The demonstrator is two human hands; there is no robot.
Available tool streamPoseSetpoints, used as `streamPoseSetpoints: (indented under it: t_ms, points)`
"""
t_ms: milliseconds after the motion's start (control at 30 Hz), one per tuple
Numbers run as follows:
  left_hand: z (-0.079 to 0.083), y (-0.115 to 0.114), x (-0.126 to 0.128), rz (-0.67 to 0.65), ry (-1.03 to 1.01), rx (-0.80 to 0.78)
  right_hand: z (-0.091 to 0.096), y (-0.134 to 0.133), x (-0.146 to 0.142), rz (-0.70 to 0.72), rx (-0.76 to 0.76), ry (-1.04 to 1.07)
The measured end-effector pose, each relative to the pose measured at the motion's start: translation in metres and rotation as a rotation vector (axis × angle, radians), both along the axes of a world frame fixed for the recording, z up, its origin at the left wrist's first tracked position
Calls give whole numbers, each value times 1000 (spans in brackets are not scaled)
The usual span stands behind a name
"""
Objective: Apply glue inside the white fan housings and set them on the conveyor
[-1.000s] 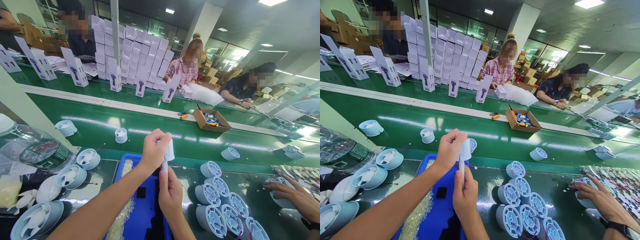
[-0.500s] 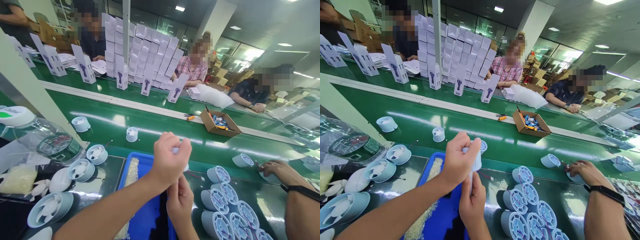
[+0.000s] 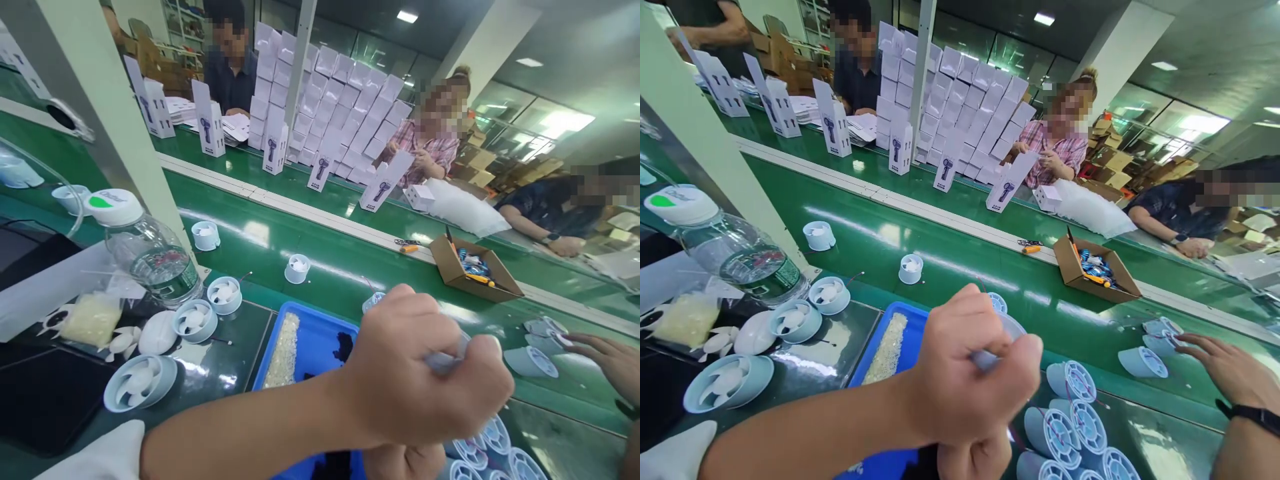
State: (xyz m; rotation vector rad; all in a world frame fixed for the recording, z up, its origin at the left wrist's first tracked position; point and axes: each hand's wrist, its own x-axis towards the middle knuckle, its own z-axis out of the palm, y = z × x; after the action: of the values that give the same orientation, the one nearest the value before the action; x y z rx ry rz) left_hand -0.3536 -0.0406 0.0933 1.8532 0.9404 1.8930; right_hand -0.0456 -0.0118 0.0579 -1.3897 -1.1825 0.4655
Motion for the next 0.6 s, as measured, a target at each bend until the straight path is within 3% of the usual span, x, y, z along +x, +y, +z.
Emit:
streamPoseSetpoints:
  t_ms: [67, 100, 167, 233, 333, 400, 433, 467, 600]
  points:
    - [1, 2, -2, -96, -87, -3, 12, 18, 31, -128, -146, -146]
    - [0, 3, -2, -110, -105, -9, 11, 19, 26, -127, -146, -154]
    - [-4, 7, -2, -120, -107, -45, -3, 3, -23, -33, -49, -41]
    - [-10, 12, -2, -165, -60, -150, -27, -27, -102, 5, 39, 33]
    - [-19, 23, -7, -379, 92, -427, -63, -65, -205, 36, 27, 41]
    - [-21, 34, -14, -517, 170, -599, -74, -72, -237, 30, -9, 49]
    - [-21, 39, -20, -524, 179, -647, -76, -71, -242, 76, -44, -1]
    - [-21, 46, -26, -477, 173, -668, -76, -69, -243, 115, -84, -53]
    - [-13, 76, -63, -48, 272, -662, -70, -58, -233, 220, -215, -141]
